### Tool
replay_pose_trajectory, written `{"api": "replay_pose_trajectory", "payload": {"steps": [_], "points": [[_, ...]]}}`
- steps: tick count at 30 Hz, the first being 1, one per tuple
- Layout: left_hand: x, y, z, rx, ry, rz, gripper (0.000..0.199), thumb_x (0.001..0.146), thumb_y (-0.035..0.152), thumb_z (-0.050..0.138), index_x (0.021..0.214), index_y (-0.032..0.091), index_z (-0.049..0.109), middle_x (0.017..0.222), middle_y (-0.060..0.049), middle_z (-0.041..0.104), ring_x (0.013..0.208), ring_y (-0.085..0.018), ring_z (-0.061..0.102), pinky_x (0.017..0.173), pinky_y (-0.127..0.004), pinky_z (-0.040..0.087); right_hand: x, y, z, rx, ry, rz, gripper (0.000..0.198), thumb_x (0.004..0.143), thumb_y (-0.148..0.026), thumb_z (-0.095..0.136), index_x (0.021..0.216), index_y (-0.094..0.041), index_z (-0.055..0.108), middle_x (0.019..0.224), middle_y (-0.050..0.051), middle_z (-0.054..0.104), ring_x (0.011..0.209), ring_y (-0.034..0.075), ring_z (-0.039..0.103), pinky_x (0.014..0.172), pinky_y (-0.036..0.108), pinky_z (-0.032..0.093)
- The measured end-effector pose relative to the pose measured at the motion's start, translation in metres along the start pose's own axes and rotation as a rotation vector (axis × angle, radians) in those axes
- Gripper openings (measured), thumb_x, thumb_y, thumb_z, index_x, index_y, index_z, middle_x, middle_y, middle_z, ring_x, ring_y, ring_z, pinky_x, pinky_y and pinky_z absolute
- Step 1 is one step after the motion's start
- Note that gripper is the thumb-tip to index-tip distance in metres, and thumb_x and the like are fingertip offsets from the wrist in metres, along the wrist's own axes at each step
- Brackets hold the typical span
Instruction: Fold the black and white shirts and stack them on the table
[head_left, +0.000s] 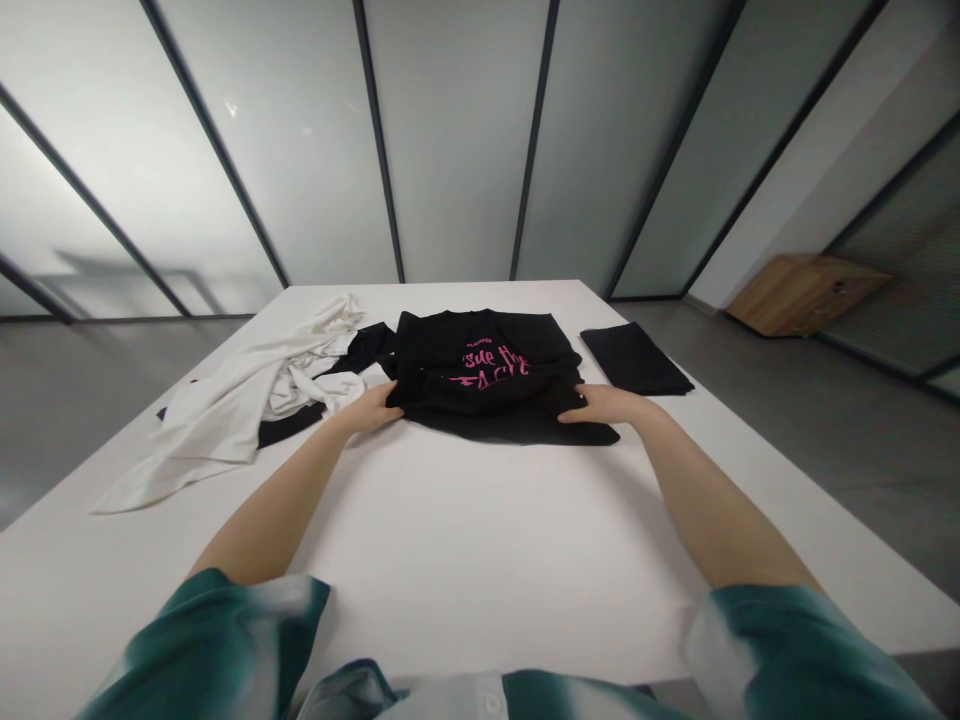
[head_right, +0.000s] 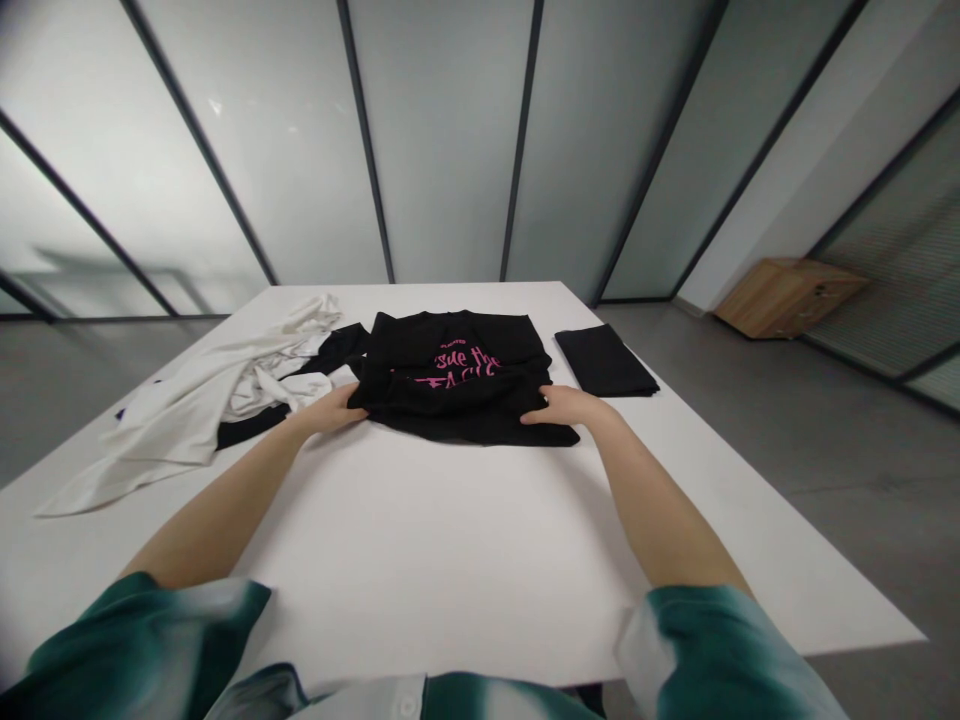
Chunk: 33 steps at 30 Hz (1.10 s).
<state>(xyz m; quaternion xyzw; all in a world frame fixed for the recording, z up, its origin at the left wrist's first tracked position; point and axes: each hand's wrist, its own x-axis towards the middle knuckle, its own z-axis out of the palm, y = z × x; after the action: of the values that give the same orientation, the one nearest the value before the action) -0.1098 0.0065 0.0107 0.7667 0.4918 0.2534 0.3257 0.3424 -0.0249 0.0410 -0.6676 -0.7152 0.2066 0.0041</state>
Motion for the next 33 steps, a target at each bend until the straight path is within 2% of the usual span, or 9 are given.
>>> {"api": "replay_pose_trajectory", "payload": {"steps": [4, 10, 15, 17, 20, 23, 25, 28, 33], "points": [[-0.001, 0.007, -0.006, -0.037, 0.111, -0.098, 0.032, 0.062, 0.039, 0.071, 0.085, 0.017, 0.075, 0.082, -0.004, 0.074, 0.086, -0.03, 0.069, 0.083, -0.04, 0.054, -0.006, 0.007, -0.012, 0.038, -0.101, -0.063, 0.055, 0.066, -0.037, 0.08, 0.117, -0.019, 0.07, 0.114, 0.012, 0.073, 0.103, 0.033, 0.068, 0.089, 0.038, 0.054], [-0.014, 0.016, -0.028, -0.561, 0.07, -0.191, 0.04, 0.051, 0.038, 0.086, 0.082, 0.015, 0.075, 0.083, -0.009, 0.075, 0.077, -0.026, 0.07, 0.071, -0.035, 0.057, -0.025, 0.017, -0.036, 0.426, -0.037, -0.172, 0.073, 0.064, -0.039, 0.079, 0.134, -0.024, 0.064, 0.131, 0.009, 0.067, 0.125, 0.033, 0.059, 0.102, 0.039, 0.051], [-0.025, 0.011, -0.051, -0.761, 0.033, -0.203, 0.045, 0.046, 0.035, 0.089, 0.083, 0.016, 0.074, 0.077, -0.009, 0.075, 0.067, -0.025, 0.071, 0.062, -0.032, 0.059, -0.052, 0.021, -0.057, 0.842, -0.038, -0.214, 0.076, 0.065, -0.039, 0.082, 0.137, -0.027, 0.062, 0.089, 0.003, 0.077, 0.085, 0.026, 0.073, 0.079, 0.037, 0.06], [-0.03, 0.01, -0.061, -0.794, 0.091, -0.201, 0.044, 0.045, 0.034, 0.089, 0.082, 0.016, 0.073, 0.071, -0.007, 0.074, 0.06, -0.024, 0.069, 0.056, -0.03, 0.058, -0.056, 0.025, -0.061, 0.991, 0.041, -0.193, 0.064, 0.063, -0.036, 0.082, 0.125, -0.027, 0.069, 0.081, 0.001, 0.076, 0.073, 0.023, 0.072, 0.071, 0.035, 0.06], [-0.035, 0.014, -0.075, -0.781, 0.149, -0.23, 0.04, 0.048, 0.032, 0.088, 0.081, 0.017, 0.07, 0.07, -0.007, 0.074, 0.057, -0.022, 0.068, 0.053, -0.028, 0.057, -0.051, 0.034, -0.063, 1.19, 0.321, -0.164, 0.037, 0.06, -0.029, 0.08, 0.097, -0.026, 0.074, 0.08, 0.0, 0.074, 0.071, 0.021, 0.07, 0.069, 0.033, 0.058], [-0.032, 0.018, -0.082, -0.732, 0.24, -0.282, 0.039, 0.054, 0.028, 0.086, 0.088, 0.017, 0.07, 0.076, -0.006, 0.074, 0.06, -0.019, 0.068, 0.053, -0.025, 0.056, -0.039, 0.038, -0.063, 1.32, 0.581, -0.141, 0.024, 0.065, -0.029, 0.071, 0.089, -0.027, 0.069, 0.081, 0.0, 0.072, 0.077, 0.021, 0.068, 0.072, 0.033, 0.056], [-0.025, 0.019, -0.08, -0.725, 0.369, -0.326, 0.041, 0.058, 0.024, 0.083, 0.097, 0.019, 0.07, 0.08, -0.002, 0.072, 0.061, -0.015, 0.067, 0.052, -0.021, 0.054, -0.028, 0.038, -0.059, 1.346, 0.644, -0.14, 0.029, 0.07, -0.03, 0.062, 0.098, -0.027, 0.067, 0.089, 0.002, 0.072, 0.089, 0.023, 0.068, 0.077, 0.035, 0.056], [-0.011, 0.012, -0.068, -0.788, 0.547, -0.366, 0.046, 0.065, 0.017, 0.075, 0.11, 0.022, 0.068, 0.078, 0.001, 0.067, 0.06, -0.011, 0.064, 0.054, -0.02, 0.053, -0.009, 0.035, -0.043, 1.258, 0.571, -0.126, 0.048, 0.071, -0.027, 0.052, 0.118, -0.025, 0.062, 0.104, 0.007, 0.072, 0.107, 0.027, 0.065, 0.086, 0.04, 0.055], [0.003, -0.012, -0.04, -0.84, 0.422, -0.229, 0.053, 0.06, 0.01, 0.062, 0.112, 0.015, 0.065, 0.085, -0.005, 0.069, 0.074, -0.015, 0.067, 0.075, -0.03, 0.057, 0.024, 0.038, 0.003, 0.922, 0.482, 0.054, 0.068, 0.062, -0.017, 0.05, 0.13, -0.02, 0.057, 0.098, 0.007, 0.073, 0.1, 0.027, 0.068, 0.089, 0.044, 0.055]]}}
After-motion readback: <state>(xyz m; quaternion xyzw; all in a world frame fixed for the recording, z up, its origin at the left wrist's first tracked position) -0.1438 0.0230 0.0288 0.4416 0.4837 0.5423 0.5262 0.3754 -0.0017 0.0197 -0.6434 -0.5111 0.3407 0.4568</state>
